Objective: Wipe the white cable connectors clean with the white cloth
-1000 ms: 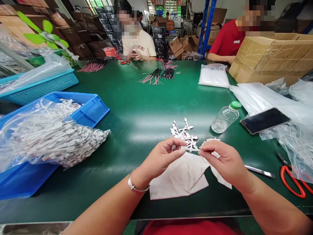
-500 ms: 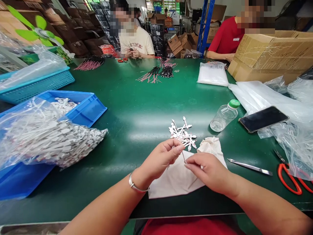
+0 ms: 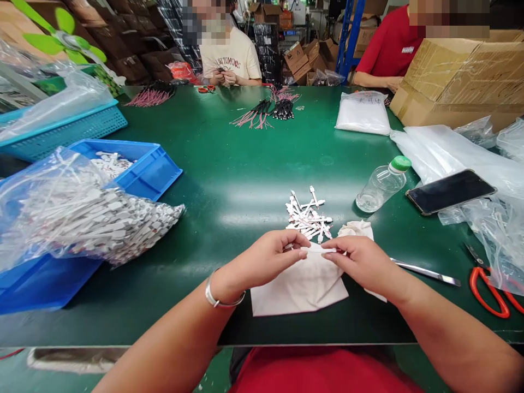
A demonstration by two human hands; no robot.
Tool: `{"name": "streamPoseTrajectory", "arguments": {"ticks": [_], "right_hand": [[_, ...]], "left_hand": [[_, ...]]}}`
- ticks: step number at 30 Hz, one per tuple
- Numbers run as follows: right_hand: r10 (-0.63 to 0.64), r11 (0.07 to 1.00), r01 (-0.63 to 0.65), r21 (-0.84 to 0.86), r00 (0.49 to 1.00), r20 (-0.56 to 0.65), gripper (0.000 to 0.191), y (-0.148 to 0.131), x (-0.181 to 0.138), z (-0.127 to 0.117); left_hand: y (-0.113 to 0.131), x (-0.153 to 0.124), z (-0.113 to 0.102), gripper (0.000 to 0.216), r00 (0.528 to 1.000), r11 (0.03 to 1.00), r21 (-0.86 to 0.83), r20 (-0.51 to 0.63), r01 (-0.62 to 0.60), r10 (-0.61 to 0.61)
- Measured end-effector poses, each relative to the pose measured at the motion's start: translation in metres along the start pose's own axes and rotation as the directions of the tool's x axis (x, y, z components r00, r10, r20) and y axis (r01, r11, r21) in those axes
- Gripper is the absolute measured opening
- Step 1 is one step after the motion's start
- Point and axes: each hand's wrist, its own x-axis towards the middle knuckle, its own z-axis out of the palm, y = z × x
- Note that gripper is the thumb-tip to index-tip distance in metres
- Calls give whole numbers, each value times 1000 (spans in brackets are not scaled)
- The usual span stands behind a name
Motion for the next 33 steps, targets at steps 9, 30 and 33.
{"name": "streamPoseTrajectory", "arguments": {"ticks": [9,30,33], "right_hand": [[136,948,-57,-314,962,236,23,3,-1,-4],[178,846,-164,-507,984,-22,30,7,-3,-33],[180,859,-153,-488,984,9,27,3,-4,-31]], "left_hand": [[-13,5,8,19,993,846,531,119,-52,-13],[-2,3,0,8,984,722,690,158,-50,-83],[-3,3,1,7,984,725,687,158,-51,-80]]}}
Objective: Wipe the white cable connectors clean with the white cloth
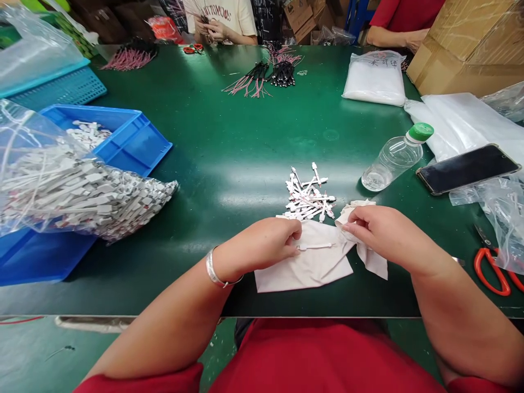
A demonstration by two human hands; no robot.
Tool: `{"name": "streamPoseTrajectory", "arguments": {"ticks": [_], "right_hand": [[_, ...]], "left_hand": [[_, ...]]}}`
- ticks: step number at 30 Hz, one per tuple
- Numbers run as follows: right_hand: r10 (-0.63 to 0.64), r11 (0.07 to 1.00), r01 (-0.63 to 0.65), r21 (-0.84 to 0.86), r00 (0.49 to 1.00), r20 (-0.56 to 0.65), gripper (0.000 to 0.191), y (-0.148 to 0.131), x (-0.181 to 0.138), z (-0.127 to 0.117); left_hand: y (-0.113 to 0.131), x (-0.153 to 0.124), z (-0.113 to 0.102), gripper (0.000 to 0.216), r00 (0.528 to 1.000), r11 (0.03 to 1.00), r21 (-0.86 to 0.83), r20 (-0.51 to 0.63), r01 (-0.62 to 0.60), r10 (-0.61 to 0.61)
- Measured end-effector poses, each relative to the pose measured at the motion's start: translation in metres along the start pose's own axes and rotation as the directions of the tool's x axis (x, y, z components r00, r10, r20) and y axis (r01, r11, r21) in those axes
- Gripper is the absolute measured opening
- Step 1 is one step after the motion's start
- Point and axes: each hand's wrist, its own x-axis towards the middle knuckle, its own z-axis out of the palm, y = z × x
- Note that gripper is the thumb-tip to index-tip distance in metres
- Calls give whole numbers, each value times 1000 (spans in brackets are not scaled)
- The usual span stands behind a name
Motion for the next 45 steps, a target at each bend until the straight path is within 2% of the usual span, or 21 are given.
{"name": "streamPoseTrajectory", "arguments": {"ticks": [5,11,18,21,24,26,28,30,31,33,35,37,39,40,42,45], "right_hand": [[8,1000,-8,-2,1000,-3,21,-1,-1,0],[62,994,-69,-81,995,-79,24,6,0,1],[63,991,-71,-114,995,-72,22,8,1,3],[56,988,-78,-133,986,-160,20,12,3,7],[40,986,-84,-144,958,-285,29,17,8,13],[21,986,-64,-152,962,-271,36,19,12,17],[-13,987,-19,-160,979,-201,31,20,15,19],[-58,990,34,-135,982,-180,25,22,17,19],[-76,994,56,-96,973,-216,25,22,17,18],[-89,991,120,61,925,-370,23,20,16,14],[-33,932,225,286,835,-549,19,15,11,9],[73,807,334,486,761,-644,16,8,5,6],[171,668,391,633,747,-643,15,1,-1,4],[214,598,394,698,760,-613,16,-1,-3,4],[275,445,353,823,821,-501,17,-6,-5,5],[253,200,199,959,935,-247,16,-12,-6,8]], "left_hand": [[1,2,1,7,1000,1000,1,14,11,-11],[2,3,3,7,1000,1000,-19,19,19,-19],[0,3,5,8,1000,999,-35,22,13,-12],[-1,3,5,8,1000,1000,-28,18,9,-8],[0,2,5,9,1000,1000,-17,9,-3,3],[2,2,5,11,1000,1000,-11,0,-15,15],[3,1,4,13,1000,1000,-7,-8,-25,25],[3,1,3,16,999,1000,-7,-32,-30,30],[3,0,2,17,997,999,-13,-66,-29,28],[1,0,0,22,980,998,-55,-197,-28,17],[-1,-1,-2,24,928,989,-139,-373,-45,-11],[-2,-1,-3,25,859,966,-243,-510,-92,-46],[-1,-1,-1,26,817,935,-321,-573,-147,-68],[0,0,0,28,813,921,-350,-579,-171,-69],[4,2,5,38,831,890,-404,-554,-211,-55],[11,6,12,56,891,810,-532,-453,-245,-29]]}}
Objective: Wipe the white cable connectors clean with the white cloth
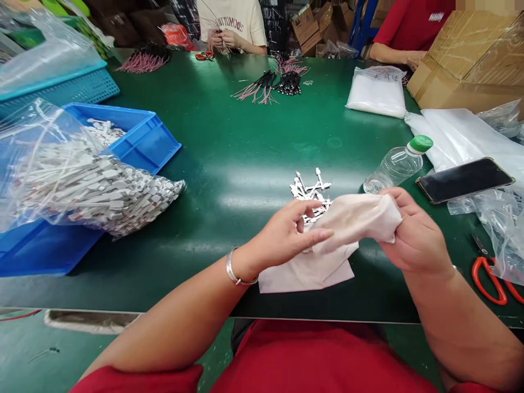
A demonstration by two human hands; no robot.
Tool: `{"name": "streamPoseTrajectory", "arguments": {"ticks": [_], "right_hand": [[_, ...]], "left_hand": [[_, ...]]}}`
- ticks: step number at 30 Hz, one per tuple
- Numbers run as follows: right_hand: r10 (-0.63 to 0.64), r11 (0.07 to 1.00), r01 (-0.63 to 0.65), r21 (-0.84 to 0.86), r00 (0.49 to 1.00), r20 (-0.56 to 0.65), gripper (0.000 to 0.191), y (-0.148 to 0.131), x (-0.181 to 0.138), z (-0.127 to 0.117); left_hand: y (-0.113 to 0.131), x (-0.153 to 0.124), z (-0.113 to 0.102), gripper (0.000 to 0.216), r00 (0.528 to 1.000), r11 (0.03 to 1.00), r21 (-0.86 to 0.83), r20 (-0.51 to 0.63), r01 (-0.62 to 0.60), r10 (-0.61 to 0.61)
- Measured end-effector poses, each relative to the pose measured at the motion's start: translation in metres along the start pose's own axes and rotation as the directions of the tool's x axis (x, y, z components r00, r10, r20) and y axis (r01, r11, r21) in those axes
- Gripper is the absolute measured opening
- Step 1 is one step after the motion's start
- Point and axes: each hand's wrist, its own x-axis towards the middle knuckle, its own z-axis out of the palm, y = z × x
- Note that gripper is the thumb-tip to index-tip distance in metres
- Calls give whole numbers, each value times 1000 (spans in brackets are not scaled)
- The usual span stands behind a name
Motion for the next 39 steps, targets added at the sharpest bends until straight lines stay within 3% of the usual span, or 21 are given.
{"name": "streamPoseTrajectory", "arguments": {"ticks": [3,5,7,11,15,16,18,19,22,23,25,27,29,31,33,35,37,38,39], "right_hand": [[191,976,-204,76,969,156,20,1,-2,6],[223,968,-240,70,956,193,22,0,-3,8],[195,976,-211,60,961,195,30,-1,-2,7],[140,990,-134,-44,956,257,60,0,6,-3],[-129,971,181,-154,946,298,45,9,5,-1],[-145,974,195,-118,929,341,52,12,2,3],[-62,994,99,-51,875,480,77,14,-6,13],[12,996,39,-83,842,540,77,13,-10,18],[168,946,37,-321,792,586,28,7,-16,22],[222,921,32,-388,776,591,21,4,-17,20],[322,896,-22,-443,719,616,28,-1,-15,13],[272,922,-10,-388,728,629,30,-4,-13,6],[70,965,90,-245,817,573,28,-4,-10,5],[-45,995,78,-54,888,457,27,-1,-7,8],[5,982,-75,171,926,378,31,0,-4,11],[32,933,-128,335,961,276,29,-1,0,8],[-49,931,23,364,997,63,29,-6,7,-3],[-124,942,143,303,989,-80,31,-9,10,-11],[-220,946,267,185,946,-237,31,-13,15,-21]], "left_hand": [[0,1,5,43,984,986,-137,163,95,-72],[0,0,4,32,950,956,-242,299,163,-86],[0,-1,0,35,931,898,-384,358,215,-71],[6,-7,-7,39,929,776,-558,357,294,-96],[15,-12,-8,41,886,797,-496,452,344,-102],[16,-13,-8,40,874,817,-464,477,342,-95],[18,-14,-6,37,861,864,-393,501,314,-85],[18,-14,-6,36,868,886,-360,489,292,-87],[17,-13,-7,31,904,922,-286,407,261,-129],[16,-13,-8,30,911,926,-270,387,264,-146],[13,-13,-11,32,919,929,-256,357,265,-164],[11,-13,-11,32,934,931,-275,328,240,-144],[8,-11,-6,33,951,930,-303,286,208,-119],[6,-9,1,34,963,937,-299,248,179,-105],[5,-7,9,35,969,953,-256,224,164,-107],[4,-5,14,35,971,966,-202,205,162,-120],[4,-4,15,34,974,971,-173,181,164,-132],[3,-3,14,34,976,971,-169,172,166,-137],[3,-3,13,33,977,971,-171,163,166,-138]]}}
